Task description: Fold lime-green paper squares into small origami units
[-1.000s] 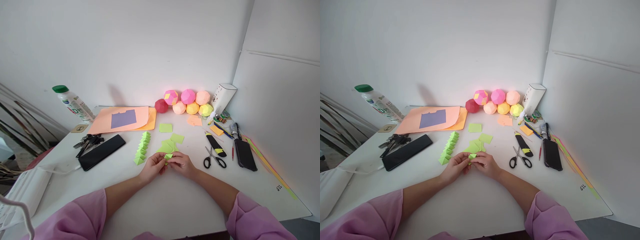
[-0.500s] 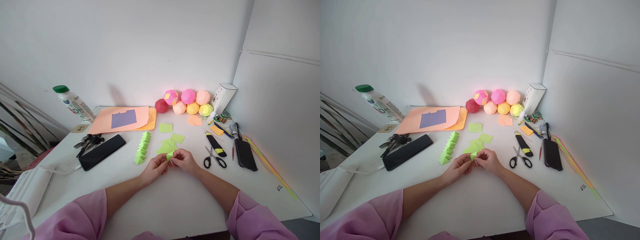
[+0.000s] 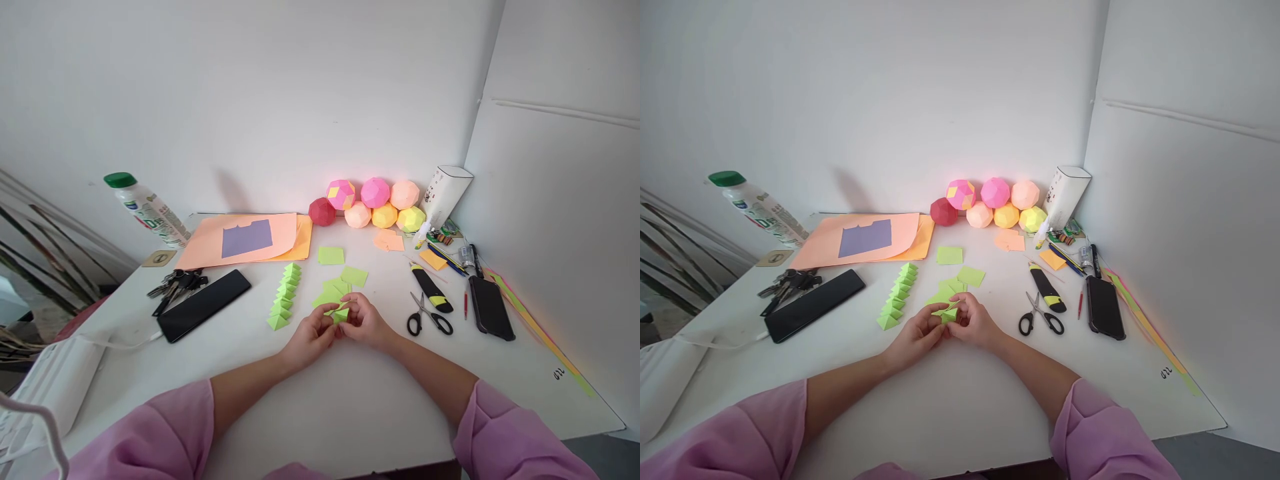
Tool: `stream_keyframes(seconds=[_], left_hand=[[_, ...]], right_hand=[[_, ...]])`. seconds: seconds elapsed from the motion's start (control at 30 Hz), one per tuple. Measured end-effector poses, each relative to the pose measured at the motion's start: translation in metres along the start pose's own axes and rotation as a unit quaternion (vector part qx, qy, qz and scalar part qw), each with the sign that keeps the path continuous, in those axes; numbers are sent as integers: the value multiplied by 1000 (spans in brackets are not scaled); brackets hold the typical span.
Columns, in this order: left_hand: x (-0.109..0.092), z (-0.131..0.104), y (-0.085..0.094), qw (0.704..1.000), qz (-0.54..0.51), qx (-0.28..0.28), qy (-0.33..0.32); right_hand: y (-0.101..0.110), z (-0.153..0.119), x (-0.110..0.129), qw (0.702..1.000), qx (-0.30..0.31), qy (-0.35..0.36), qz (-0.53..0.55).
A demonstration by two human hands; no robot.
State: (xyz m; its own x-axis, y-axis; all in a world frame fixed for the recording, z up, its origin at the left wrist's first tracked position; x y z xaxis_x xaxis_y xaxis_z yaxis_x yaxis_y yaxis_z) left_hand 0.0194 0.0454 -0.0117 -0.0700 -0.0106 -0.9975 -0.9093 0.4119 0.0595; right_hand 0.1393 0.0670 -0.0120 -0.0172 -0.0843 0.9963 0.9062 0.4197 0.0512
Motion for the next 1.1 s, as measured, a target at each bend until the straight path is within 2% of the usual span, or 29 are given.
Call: stream_keyframes(seconds=[0.1, 0.47, 0.6, 0.7, 0.77, 0.9, 1.1], left_hand=[[-2, 0, -1, 1000, 15, 7, -5], [1, 0, 4, 995, -84, -18, 41], [-2, -1, 6, 994, -85, -34, 55], [-1, 0, 6, 993, -95, -39, 55], [1, 1, 6, 992, -104, -41, 57], [3, 3, 5, 992, -112, -42, 43], [7, 3, 11, 988, -110, -90, 52]], right_hand=[[-1, 0, -1, 999, 1, -1, -36], [1, -2, 5, 997, 6, 35, -62], [3, -2, 16, 986, -15, 121, -118], [-2, -4, 25, 968, 1, 196, -158], [-3, -4, 27, 963, 1, 210, -166], [0, -3, 22, 978, -11, 150, -142], [2, -3, 11, 996, -6, 42, -73]])
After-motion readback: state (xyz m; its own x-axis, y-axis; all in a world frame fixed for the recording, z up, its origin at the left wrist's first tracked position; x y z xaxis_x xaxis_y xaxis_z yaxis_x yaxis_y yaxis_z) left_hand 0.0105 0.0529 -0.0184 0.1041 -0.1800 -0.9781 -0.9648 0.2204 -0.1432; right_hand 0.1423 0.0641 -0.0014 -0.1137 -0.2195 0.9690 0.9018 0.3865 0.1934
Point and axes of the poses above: each hand's wrist, its own z-axis towards the middle knuckle, its own y-axis out of the back of the hand, x = y × z, the point moved 6 cm from there along z, towards the middle knuckle, and after that the axes turned 1 degree about z, right-handed, at the moved point
